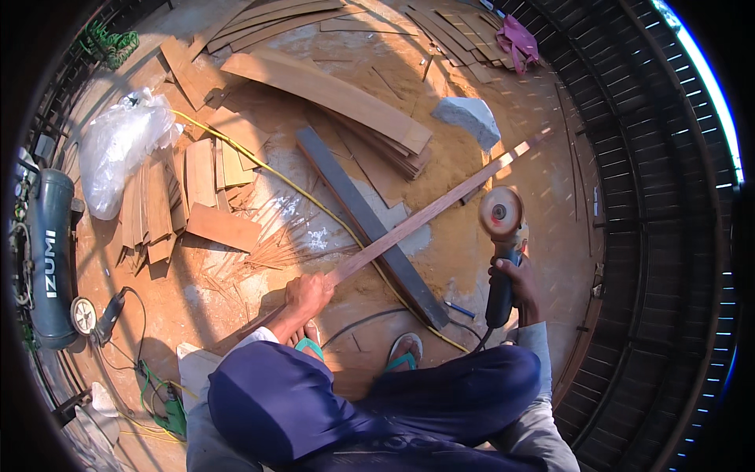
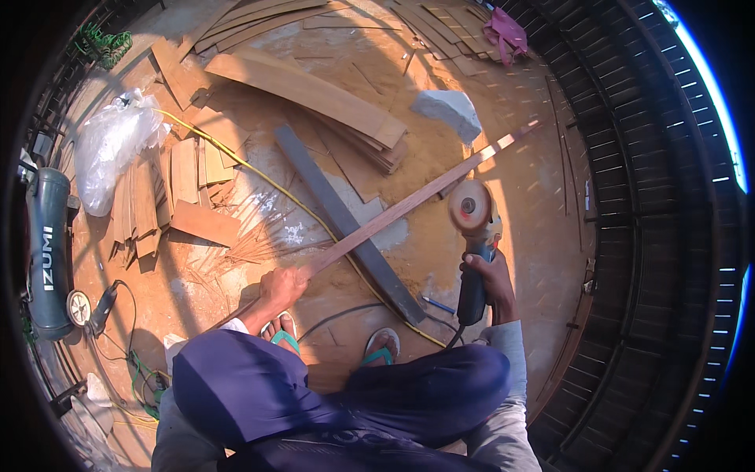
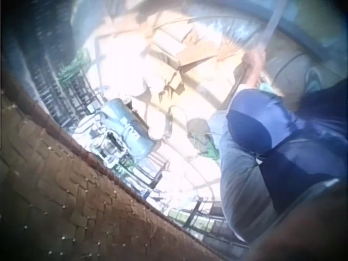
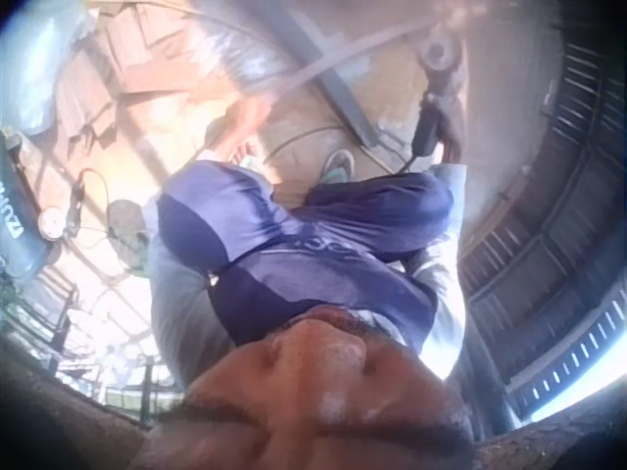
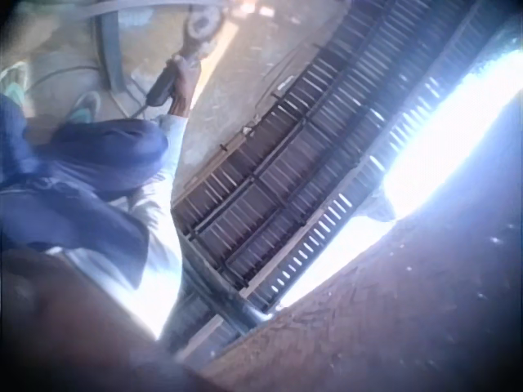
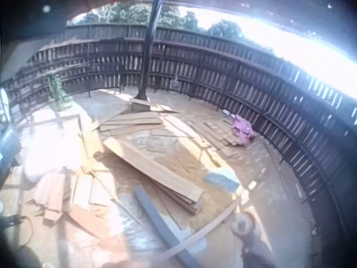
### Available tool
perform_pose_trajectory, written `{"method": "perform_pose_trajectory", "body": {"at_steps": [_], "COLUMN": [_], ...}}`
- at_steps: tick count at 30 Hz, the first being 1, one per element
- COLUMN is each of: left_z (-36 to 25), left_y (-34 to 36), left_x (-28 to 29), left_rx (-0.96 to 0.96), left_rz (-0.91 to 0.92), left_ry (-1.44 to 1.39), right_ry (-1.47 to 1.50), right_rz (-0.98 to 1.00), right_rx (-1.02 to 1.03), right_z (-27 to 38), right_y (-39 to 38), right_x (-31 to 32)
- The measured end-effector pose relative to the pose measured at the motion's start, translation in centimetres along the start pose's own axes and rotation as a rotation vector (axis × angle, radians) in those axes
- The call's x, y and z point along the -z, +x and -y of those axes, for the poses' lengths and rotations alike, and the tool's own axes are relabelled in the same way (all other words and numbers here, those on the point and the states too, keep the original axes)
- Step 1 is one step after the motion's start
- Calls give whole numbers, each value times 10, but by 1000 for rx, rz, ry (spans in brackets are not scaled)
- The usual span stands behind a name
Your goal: The person uses an angle grinder to sand or cut a thin strip of wood, then assists a second person in aligning and securing several curved wooden panels onto a metal frame within a circular structure.
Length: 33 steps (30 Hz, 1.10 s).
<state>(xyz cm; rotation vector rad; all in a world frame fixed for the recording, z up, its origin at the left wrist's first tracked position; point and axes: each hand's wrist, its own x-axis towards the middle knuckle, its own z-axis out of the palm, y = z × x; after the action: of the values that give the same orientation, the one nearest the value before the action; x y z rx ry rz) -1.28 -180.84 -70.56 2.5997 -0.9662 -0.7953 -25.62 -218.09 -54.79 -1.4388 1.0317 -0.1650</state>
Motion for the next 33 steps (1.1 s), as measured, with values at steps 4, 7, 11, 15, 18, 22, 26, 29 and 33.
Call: {"method": "perform_pose_trajectory", "body": {"at_steps": [4,7,11,15,18,22,26,29,33], "left_z": [-5,-1,8,11,12,11,16,19,19], "left_y": [8,10,13,13,15,13,14,15,15], "left_x": [-9,-15,-28,-32,-31,-33,-42,-50,-51], "left_rx": [22,-5,-12,-7,-15,-39,-32,-47,-56], "left_rz": [-32,-48,-83,-83,-67,-106,-182,-211,-217], "left_ry": [-48,-21,-41,-86,-94,-106,-108,-113,-107], "right_ry": [-246,-435,-575,-655,-729,-799,-831,-823,-827], "right_rz": [88,198,269,290,287,288,314,327,317], "right_rx": [-34,-20,-36,9,6,12,10,-1,19], "right_z": [15,25,15,13,22,26,26,22,15], "right_y": [18,22,32,32,29,31,44,49,51], "right_x": [-8,-20,-40,-58,-68,-73,-72,-68,-67]}}
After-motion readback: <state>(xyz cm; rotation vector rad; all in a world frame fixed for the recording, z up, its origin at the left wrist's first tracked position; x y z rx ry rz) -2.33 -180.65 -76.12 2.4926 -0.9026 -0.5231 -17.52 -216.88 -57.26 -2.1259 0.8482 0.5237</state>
